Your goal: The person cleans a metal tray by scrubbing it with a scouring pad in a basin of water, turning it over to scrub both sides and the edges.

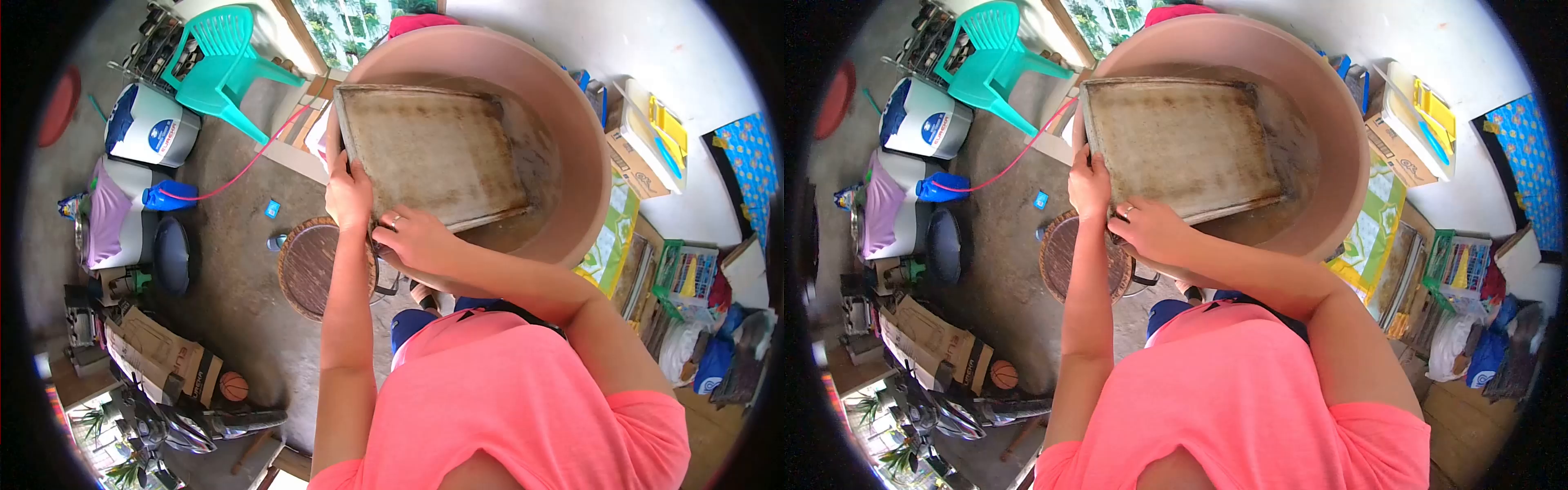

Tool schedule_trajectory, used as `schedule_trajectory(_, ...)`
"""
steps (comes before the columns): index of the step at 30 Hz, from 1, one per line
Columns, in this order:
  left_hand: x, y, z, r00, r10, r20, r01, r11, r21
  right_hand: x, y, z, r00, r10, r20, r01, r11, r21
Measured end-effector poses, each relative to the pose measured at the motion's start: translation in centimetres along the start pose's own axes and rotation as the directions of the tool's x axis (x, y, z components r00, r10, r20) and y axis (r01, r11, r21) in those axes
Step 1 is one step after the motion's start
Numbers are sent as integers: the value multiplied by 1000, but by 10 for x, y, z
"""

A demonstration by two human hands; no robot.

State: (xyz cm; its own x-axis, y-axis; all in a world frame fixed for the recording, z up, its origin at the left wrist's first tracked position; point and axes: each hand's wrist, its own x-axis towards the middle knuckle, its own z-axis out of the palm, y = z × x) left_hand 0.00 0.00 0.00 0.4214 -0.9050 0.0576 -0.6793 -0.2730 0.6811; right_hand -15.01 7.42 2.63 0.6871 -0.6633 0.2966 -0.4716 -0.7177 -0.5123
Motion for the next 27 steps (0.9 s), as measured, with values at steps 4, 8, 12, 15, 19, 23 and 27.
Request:
schedule_trajectory(4,-4,6,2,1000,7,14,-6,1000,-22,-33,26,-9,1000,15,25,-12,993,-117)
schedule_trajectory(8,0,-4,-6,999,33,-37,-32,999,17,-32,30,6,998,34,48,-29,994,-108)
schedule_trajectory(12,-2,-2,3,999,18,-34,-19,1000,-19,1,-8,1,998,52,45,-51,998,-20)
schedule_trajectory(15,-3,4,-2,1000,-5,29,5,1000,-1,-34,23,-1,996,85,27,-85,996,-6)
schedule_trajectory(19,2,-7,4,999,35,-18,-35,999,-39,-89,107,-33,867,470,164,-432,874,-221)
schedule_trajectory(23,1,-4,3,999,36,-35,-38,998,-47,-121,184,-60,623,771,-128,-776,631,24)
schedule_trajectory(27,3,-7,5,998,51,-38,-52,998,-31,-146,238,-69,366,919,146,-680,157,716)
